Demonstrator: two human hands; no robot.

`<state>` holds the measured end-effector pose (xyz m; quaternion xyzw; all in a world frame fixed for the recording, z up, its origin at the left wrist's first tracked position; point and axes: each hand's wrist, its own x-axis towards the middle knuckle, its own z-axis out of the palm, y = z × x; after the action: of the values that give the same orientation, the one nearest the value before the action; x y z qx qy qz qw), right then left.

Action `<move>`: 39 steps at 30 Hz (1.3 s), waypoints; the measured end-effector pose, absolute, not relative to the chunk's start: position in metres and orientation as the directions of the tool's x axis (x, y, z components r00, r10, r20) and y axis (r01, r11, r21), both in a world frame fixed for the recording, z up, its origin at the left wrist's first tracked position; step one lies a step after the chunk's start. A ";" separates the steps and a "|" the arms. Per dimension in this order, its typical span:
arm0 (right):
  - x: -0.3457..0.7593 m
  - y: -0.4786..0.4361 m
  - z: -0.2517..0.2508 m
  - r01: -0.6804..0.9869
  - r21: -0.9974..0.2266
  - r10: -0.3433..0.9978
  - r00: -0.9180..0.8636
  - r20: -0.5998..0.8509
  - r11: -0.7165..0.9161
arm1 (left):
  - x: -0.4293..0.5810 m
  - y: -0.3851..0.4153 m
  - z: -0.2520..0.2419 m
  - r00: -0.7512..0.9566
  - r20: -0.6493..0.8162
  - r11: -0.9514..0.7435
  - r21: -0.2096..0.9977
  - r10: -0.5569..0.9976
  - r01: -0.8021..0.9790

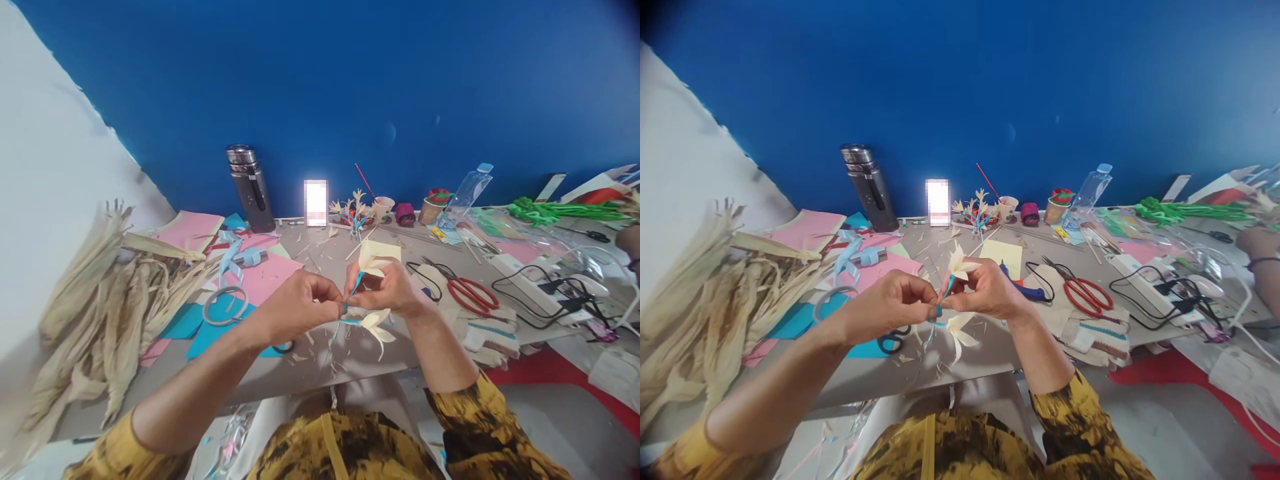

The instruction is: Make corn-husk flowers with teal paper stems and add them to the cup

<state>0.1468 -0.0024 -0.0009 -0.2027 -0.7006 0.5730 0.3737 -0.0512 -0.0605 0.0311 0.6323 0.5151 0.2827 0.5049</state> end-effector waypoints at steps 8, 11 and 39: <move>0.143 0.001 -0.007 -0.241 -0.936 0.694 -0.628 0.352 0.256 | -0.069 -0.032 0.017 0.630 -0.238 0.293 0.956 0.739 0.018; 0.140 0.002 -0.010 -0.329 -0.912 0.678 -0.615 0.403 0.244 | -0.068 -0.029 0.007 0.701 -0.229 0.381 0.922 0.676 -0.066; 0.136 -0.003 -0.008 -0.213 -0.939 0.673 -0.655 0.343 0.272 | -0.063 -0.074 -0.011 0.325 -0.210 0.287 0.934 0.922 -0.211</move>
<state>0.1362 -0.0034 -0.0084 -0.1642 -0.7002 0.5807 0.3814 -0.0634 -0.0737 -0.0108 0.4329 0.4107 0.4112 0.6891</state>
